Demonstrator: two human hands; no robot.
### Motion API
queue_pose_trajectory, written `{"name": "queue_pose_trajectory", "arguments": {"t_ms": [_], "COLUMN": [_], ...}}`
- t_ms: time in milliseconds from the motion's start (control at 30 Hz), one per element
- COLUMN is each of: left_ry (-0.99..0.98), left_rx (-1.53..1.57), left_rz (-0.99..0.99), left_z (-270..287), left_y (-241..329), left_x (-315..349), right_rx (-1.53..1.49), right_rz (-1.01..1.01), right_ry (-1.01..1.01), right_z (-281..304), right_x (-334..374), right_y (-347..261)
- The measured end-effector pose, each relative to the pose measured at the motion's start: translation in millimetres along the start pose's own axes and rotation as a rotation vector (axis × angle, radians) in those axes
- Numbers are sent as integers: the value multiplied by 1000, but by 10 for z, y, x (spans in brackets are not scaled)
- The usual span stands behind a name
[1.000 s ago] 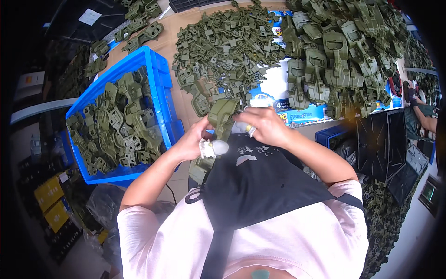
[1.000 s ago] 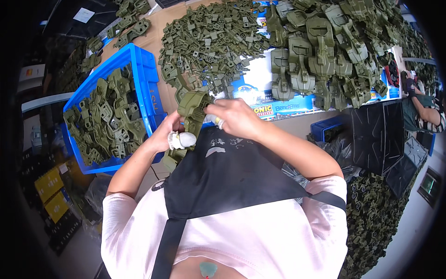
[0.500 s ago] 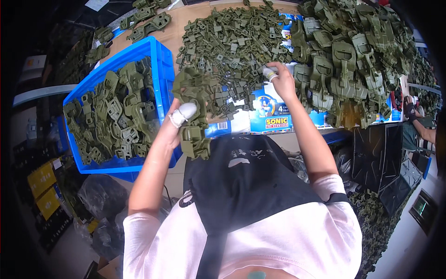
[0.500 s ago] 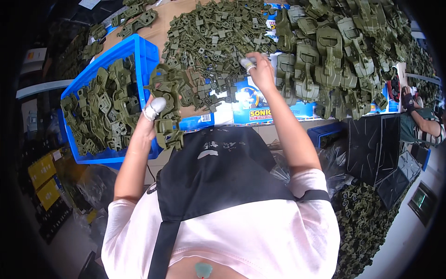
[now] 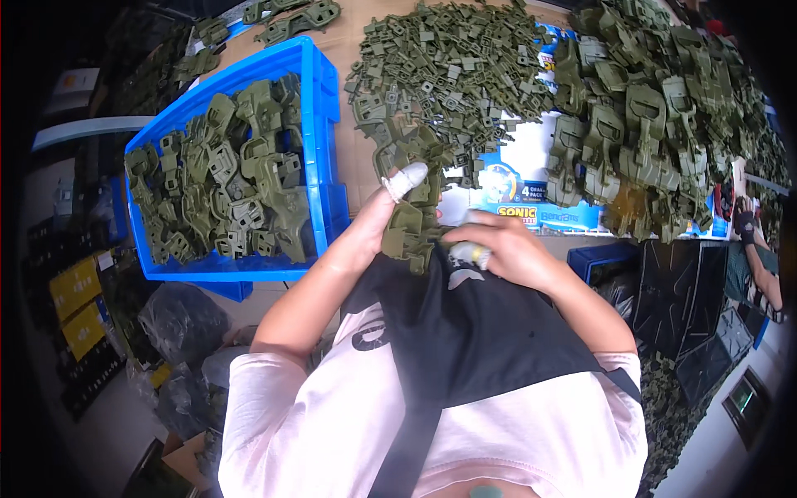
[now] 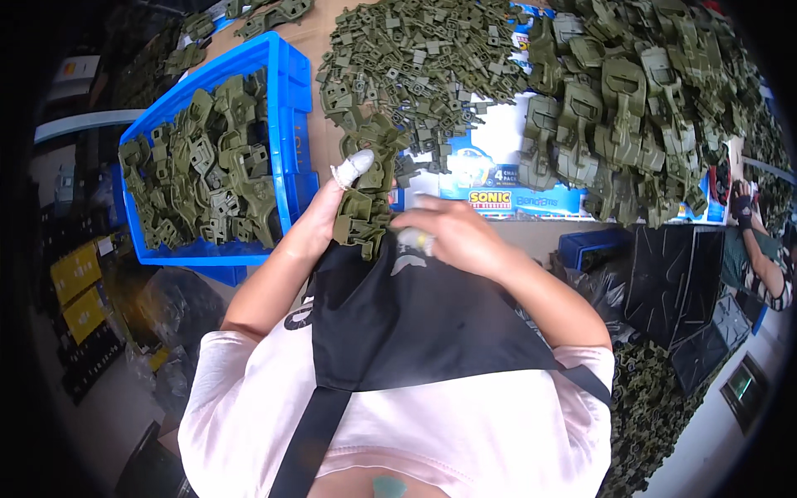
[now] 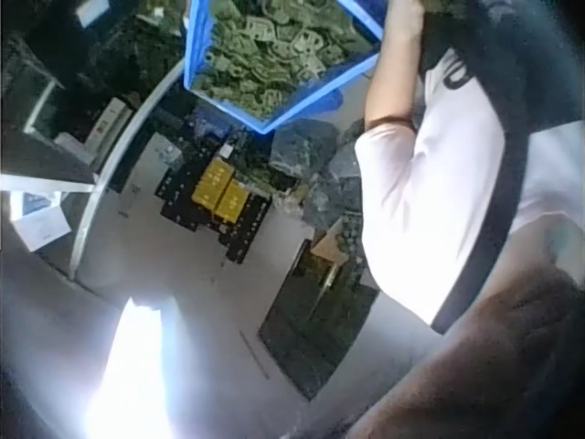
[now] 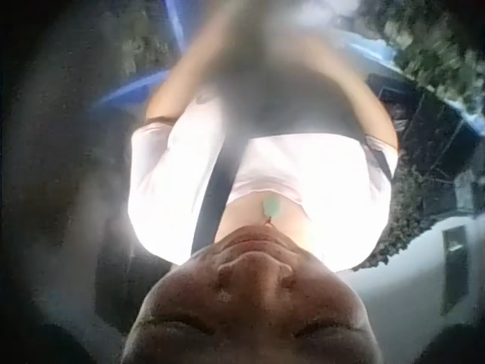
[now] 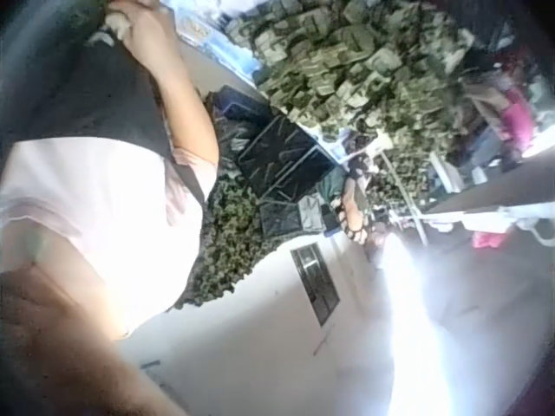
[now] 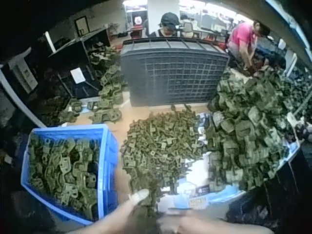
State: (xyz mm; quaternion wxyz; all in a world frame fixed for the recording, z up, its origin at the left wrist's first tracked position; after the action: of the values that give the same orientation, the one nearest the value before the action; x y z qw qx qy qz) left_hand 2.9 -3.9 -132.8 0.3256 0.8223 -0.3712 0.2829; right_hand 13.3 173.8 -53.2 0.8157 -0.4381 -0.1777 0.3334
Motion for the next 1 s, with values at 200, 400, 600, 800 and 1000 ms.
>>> {"name": "queue_pose_trajectory", "arguments": {"t_ms": [200,400,600,800,1000], "left_ry": [-11,53,115,330,167], "left_rx": [-134,-135,-65,-275,-274], "left_rz": [-38,-41,-225,-876,-752], "left_z": [-170,-105,39,189,439], "left_y": [-13,-95,-25,706,483], "left_x": [23,79,303,857,462], "right_rx": [198,191,-86,-81,-24], "right_rz": [-84,10,-40,-35,103], "right_ry": [-286,-291,-340,304,294], "right_z": [-165,-272,-337,-810,-1237], "right_x": [-154,-143,-309,-991,-1022], "right_y": [-94,-30,-12,423,440]}}
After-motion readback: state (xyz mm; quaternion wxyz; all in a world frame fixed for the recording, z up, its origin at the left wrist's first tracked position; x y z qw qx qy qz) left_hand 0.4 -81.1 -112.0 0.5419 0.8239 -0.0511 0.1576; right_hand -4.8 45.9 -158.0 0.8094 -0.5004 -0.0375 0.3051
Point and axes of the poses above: each hand's wrist, its own x-axis away from the middle knuckle, its own z-axis out of the back of the hand, y = z × x, the point moved 3 cm from there along -x, towards the middle knuckle, and after that the axes turned 1 degree about z, right-handed, at the moved point
